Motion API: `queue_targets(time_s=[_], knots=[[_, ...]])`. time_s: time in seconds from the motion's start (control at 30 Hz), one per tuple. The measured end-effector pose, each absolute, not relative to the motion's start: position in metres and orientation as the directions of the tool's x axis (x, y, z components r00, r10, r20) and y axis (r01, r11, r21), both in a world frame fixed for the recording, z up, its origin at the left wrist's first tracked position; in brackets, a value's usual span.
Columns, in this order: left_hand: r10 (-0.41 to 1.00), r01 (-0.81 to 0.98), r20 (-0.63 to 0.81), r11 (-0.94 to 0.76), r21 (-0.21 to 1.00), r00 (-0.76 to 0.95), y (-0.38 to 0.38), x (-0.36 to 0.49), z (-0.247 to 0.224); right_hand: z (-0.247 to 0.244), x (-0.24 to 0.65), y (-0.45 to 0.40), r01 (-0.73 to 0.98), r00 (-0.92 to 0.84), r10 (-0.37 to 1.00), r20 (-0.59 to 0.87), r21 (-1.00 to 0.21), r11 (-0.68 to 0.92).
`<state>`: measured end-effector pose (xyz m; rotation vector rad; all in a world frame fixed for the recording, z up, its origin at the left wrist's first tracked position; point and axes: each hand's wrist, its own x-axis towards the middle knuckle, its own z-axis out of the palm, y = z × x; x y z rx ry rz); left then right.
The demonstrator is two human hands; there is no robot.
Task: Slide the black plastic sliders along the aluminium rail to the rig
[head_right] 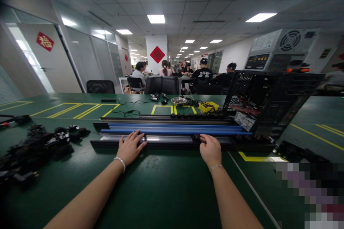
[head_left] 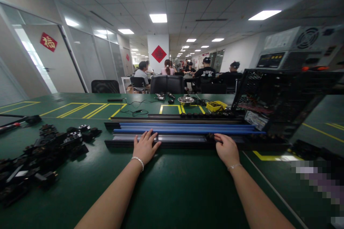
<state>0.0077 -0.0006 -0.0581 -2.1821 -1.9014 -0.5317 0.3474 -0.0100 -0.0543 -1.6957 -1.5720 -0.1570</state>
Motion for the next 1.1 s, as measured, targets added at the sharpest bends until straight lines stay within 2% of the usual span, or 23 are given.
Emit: queue_targets(time_s=[0.8,1.1], knots=[[0.922,0.986,0.373,-0.145,0.081,0.105,-0.002,0.008,-0.056,-0.054,0.330,-0.013,0.899,0.096,0.837,0.538,-0.409,0.159],[0.923,0.989,0.371,-0.134,0.062,0.102,-0.005,0.011,-0.054,-0.050,0.316,-0.016,0.900,-0.017,0.863,0.505,-0.368,0.234]])
